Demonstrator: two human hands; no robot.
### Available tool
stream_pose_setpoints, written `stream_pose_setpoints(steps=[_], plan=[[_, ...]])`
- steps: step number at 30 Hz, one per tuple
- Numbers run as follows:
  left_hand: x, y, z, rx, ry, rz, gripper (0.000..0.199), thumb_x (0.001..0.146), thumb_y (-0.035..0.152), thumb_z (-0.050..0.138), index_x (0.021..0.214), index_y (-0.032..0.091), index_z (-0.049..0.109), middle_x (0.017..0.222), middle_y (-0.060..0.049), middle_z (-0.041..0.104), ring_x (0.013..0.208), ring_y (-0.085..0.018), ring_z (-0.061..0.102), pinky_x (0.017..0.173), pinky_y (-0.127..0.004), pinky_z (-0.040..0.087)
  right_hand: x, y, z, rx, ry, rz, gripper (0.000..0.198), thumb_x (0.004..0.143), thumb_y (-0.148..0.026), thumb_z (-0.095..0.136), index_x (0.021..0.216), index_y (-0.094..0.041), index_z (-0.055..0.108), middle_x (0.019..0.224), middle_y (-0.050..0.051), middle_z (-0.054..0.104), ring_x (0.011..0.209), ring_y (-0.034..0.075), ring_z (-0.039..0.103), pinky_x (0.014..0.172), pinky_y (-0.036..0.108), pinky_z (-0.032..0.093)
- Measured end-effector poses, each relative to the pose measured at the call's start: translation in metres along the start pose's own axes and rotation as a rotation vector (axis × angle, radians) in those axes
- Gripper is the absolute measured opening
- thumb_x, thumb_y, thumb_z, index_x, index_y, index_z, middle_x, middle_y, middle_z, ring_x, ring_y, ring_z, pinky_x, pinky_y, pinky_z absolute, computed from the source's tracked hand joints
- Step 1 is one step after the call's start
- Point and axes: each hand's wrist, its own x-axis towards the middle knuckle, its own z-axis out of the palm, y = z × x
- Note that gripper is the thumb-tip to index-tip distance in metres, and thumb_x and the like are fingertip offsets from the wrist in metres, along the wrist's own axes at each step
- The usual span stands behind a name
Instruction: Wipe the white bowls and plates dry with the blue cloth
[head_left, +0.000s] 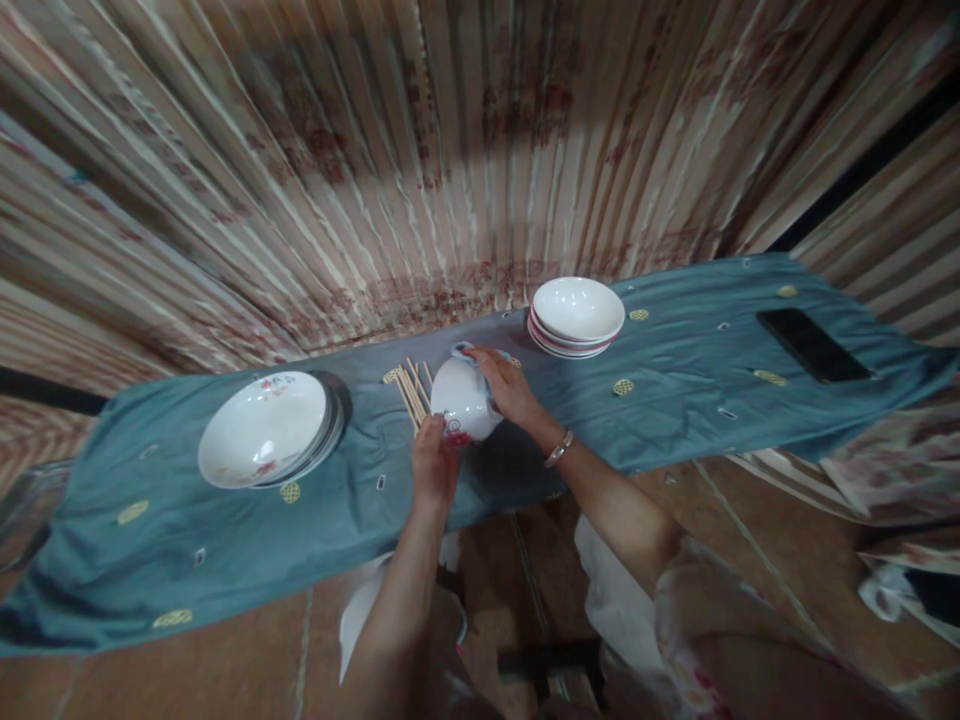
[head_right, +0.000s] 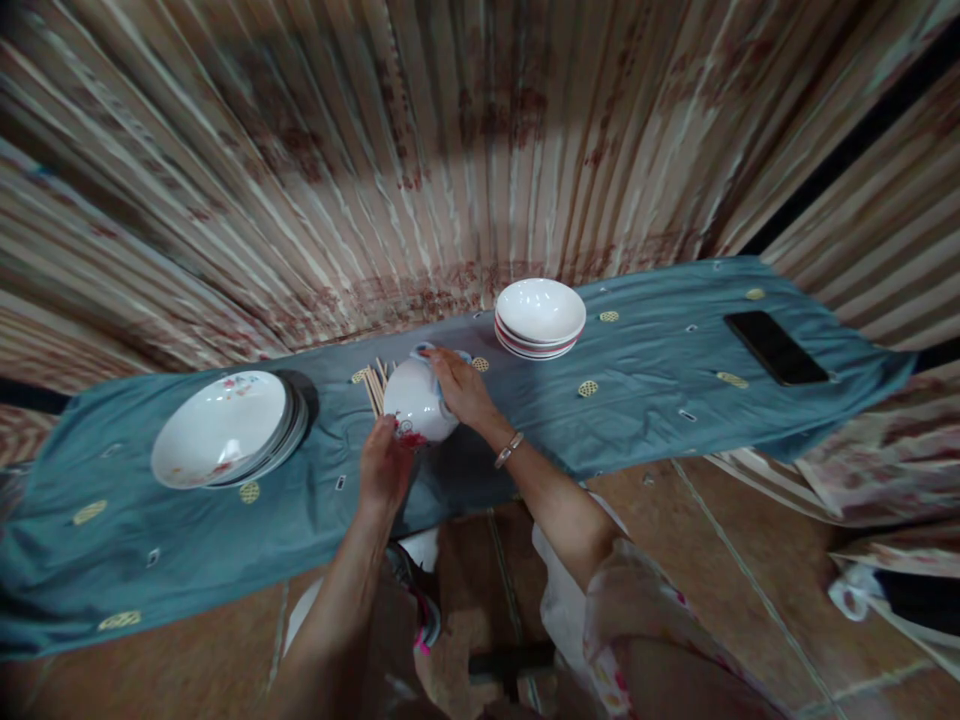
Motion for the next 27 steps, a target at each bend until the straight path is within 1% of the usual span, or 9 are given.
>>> stream_pose_setpoints(steps=[4,8,11,14,18,21,24,27], plan=[[0.002,0.002,-0.003,-0.033,0.006,-0.011,0.028,0.069,0.038,0.087,0.083,0.019,0.072,0.087,-0.002,0.078,0.078,-0.014,0.071,0.075,-0.025,0.056,-0.002,0.015,0.005,0.069,0.050,0.094,0.061,0.101,-0.060,0.029,0.120,-0.024,0.074,0.129,0.005,0.073,0.126,0.020,0.062,0.116,0.037,0.040],[0.003,0.004,-0.002,-0.073,0.039,-0.027,0.018,0.076,0.031,0.082,0.081,0.018,0.071,0.084,-0.002,0.077,0.076,-0.014,0.071,0.075,-0.025,0.055,-0.008,0.030,0.006,0.050,0.051,0.153,0.060,0.102,-0.057,0.028,0.126,-0.023,0.071,0.132,0.006,0.071,0.129,0.021,0.061,0.117,0.041,0.041],[0.006,0.004,-0.003,-0.078,0.079,-0.047,0.012,0.081,0.028,0.076,0.081,0.017,0.070,0.085,-0.003,0.078,0.079,-0.015,0.072,0.080,-0.027,0.056,-0.015,0.037,0.009,-0.002,0.044,0.167,0.063,0.103,-0.056,0.023,0.133,-0.020,0.066,0.137,0.008,0.068,0.133,0.021,0.058,0.116,0.042,0.042],[0.011,0.003,-0.006,-0.098,0.092,-0.054,0.011,0.085,0.028,0.073,0.088,0.018,0.072,0.090,-0.005,0.079,0.087,-0.017,0.074,0.089,-0.031,0.055,-0.023,0.040,0.014,-0.026,0.056,0.152,0.067,0.104,-0.057,0.020,0.138,-0.018,0.062,0.141,0.011,0.065,0.135,0.022,0.056,0.117,0.044,0.041],[0.018,0.002,-0.009,-0.122,0.118,-0.088,0.015,0.090,0.028,0.067,0.100,0.019,0.074,0.093,-0.005,0.080,0.092,-0.018,0.075,0.095,-0.034,0.055,-0.038,0.038,0.022,-0.049,0.091,0.148,0.070,0.103,-0.062,0.019,0.144,-0.019,0.056,0.146,0.011,0.061,0.138,0.020,0.054,0.119,0.042,0.040],[0.020,0.004,-0.007,-0.158,0.143,-0.158,0.023,0.098,0.026,0.054,0.108,0.017,0.073,0.095,-0.007,0.080,0.095,-0.019,0.075,0.097,-0.036,0.055,-0.048,0.034,0.024,-0.094,0.097,0.134,0.072,0.103,-0.064,0.020,0.149,-0.018,0.051,0.150,0.012,0.056,0.142,0.021,0.049,0.121,0.042,0.038],[0.020,0.006,-0.001,-0.204,0.171,-0.218,0.034,0.103,0.023,0.040,0.112,0.016,0.073,0.096,-0.008,0.080,0.096,-0.019,0.075,0.098,-0.039,0.055,-0.055,0.031,0.023,-0.128,0.102,0.110,0.070,0.104,-0.060,0.021,0.149,-0.013,0.049,0.152,0.016,0.054,0.145,0.023,0.047,0.123,0.046,0.035],[0.021,0.008,0.004,-0.217,0.164,-0.257,0.035,0.104,0.024,0.041,0.117,0.018,0.072,0.097,-0.008,0.080,0.098,-0.020,0.075,0.101,-0.040,0.054,-0.061,0.030,0.022,-0.204,0.096,0.102,0.065,0.106,-0.052,0.021,0.152,-0.013,0.044,0.154,0.018,0.052,0.146,0.026,0.045,0.122,0.051,0.035]])
